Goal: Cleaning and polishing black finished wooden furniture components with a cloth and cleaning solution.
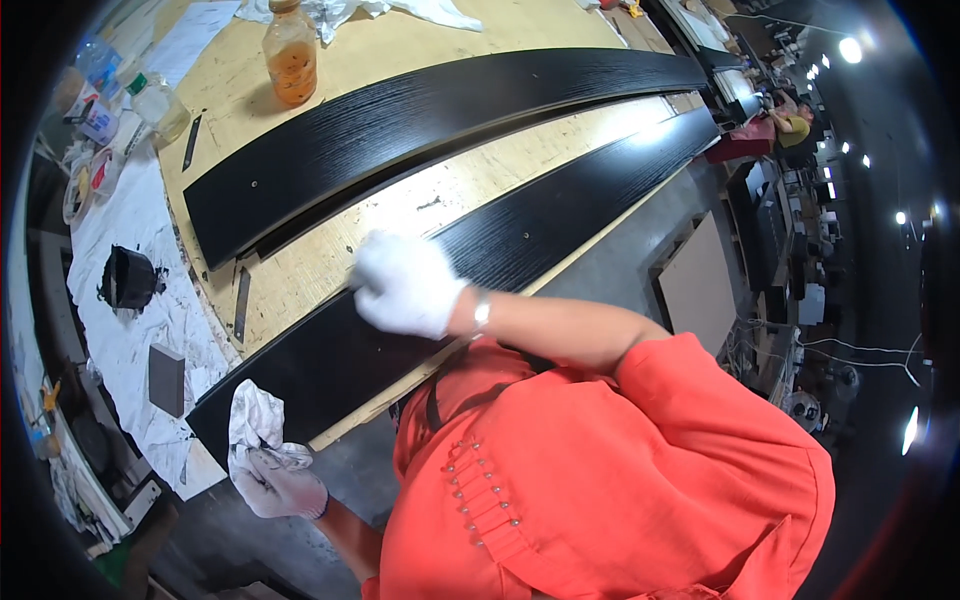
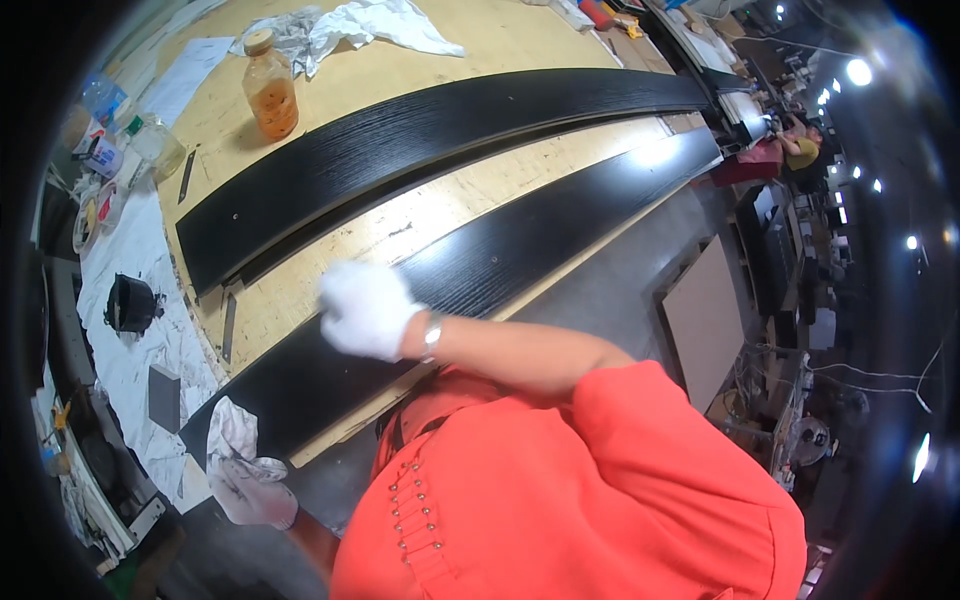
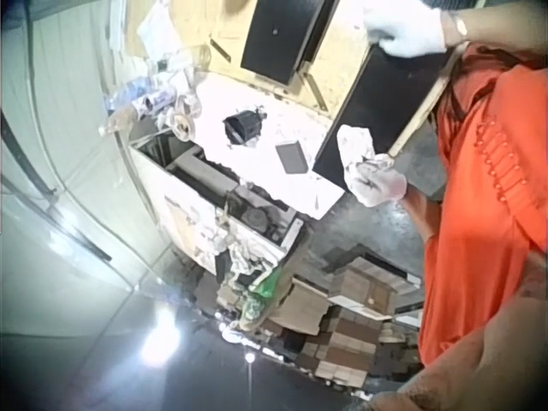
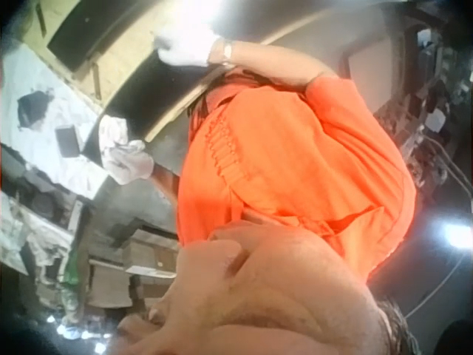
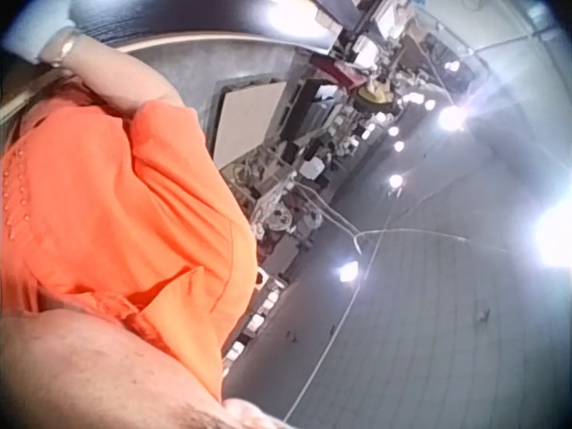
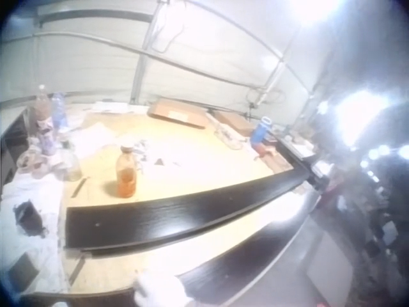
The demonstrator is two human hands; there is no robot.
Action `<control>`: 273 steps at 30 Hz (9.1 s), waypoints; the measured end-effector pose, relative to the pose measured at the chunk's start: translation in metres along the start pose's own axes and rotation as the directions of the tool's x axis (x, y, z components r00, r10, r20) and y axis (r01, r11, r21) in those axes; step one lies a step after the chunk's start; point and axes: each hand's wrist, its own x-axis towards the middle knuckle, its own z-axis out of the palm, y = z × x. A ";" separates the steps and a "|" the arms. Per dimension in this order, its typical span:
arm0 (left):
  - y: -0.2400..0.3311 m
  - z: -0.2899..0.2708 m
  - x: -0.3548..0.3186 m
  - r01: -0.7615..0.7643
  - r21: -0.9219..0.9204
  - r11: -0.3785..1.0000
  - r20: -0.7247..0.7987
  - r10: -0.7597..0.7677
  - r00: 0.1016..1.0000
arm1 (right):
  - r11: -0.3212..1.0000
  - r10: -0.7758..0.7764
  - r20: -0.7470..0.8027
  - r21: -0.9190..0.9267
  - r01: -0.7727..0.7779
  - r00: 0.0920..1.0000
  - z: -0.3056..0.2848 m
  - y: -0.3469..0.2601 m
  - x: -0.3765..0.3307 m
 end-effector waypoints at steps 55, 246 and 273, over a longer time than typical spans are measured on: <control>0.243 0.319 -0.204 -0.306 0.095 0.947 0.562 0.203 0.802 | 0.982 -0.179 -0.280 0.003 0.187 0.943 -0.269 0.476 -0.064; 0.065 0.094 0.094 -0.338 0.175 0.925 0.629 0.158 0.761 | 0.189 -0.116 0.255 0.955 -0.230 0.960 0.026 -0.007 0.028; 0.037 0.106 0.143 -0.465 0.634 0.618 0.700 -0.204 0.684 | 0.892 -0.369 -0.334 0.134 0.431 0.867 -0.010 0.071 -0.052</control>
